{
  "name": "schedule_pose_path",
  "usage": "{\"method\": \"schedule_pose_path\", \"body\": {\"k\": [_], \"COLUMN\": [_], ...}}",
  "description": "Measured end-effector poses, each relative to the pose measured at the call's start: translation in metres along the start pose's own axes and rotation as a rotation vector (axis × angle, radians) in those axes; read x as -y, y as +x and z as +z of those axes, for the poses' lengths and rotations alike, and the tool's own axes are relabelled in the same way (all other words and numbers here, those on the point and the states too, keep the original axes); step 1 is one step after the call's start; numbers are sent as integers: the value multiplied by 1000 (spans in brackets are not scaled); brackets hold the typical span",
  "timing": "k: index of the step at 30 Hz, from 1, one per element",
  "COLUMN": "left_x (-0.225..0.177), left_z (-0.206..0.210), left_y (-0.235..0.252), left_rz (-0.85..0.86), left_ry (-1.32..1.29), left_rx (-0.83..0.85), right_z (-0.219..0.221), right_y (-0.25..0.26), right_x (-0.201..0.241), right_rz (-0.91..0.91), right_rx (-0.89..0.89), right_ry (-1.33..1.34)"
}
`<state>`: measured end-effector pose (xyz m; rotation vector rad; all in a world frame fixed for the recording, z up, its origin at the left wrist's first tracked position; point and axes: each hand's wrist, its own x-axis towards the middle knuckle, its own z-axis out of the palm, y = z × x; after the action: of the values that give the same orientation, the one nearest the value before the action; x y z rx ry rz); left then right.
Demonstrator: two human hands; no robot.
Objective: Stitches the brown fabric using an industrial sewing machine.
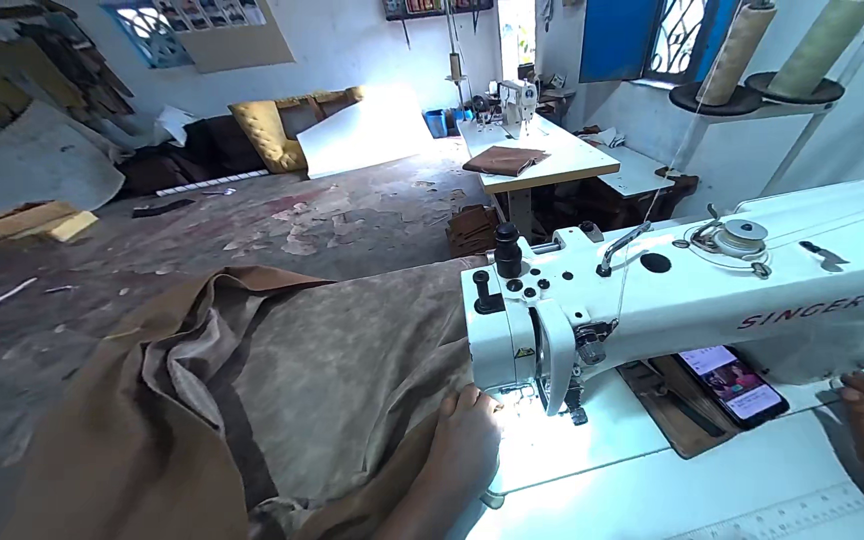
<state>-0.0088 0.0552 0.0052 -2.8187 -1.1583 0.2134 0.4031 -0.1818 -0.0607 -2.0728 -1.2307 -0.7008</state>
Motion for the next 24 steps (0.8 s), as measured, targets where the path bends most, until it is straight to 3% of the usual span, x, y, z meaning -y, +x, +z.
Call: {"method": "schedule_pose_path", "body": {"k": [7, 11, 13, 17, 18, 20, 22, 24], "left_x": [1, -9, -6, -7, -23, -57, -53, -26], "left_z": [-23, -53, -49, -31, -52, -118, -105, -49], "left_y": [5, 4, 4, -2, -6, -12, -14, -8], "left_rz": [-41, -79, -83, -44, -71, -182, -178, -96], "left_ry": [-78, -146, -146, -153, -164, -190, -215, -205], "left_rx": [210, 347, 321, 88, 103, 373, 271, 27], "right_z": [4, 11, 7, 1, 1, 2, 2, 1], "right_y": [-10, -16, -13, -11, -12, -11, -9, -10], "right_x": [-8, -12, -3, 7, 9, 10, 9, 6], "right_rz": [-8, -23, -1, 15, 19, 2, -14, 5], "right_rx": [92, 12, 21, 9, 2, -40, -48, -63], "right_ry": [-28, -49, -69, -122, -124, -113, -86, -42]}}
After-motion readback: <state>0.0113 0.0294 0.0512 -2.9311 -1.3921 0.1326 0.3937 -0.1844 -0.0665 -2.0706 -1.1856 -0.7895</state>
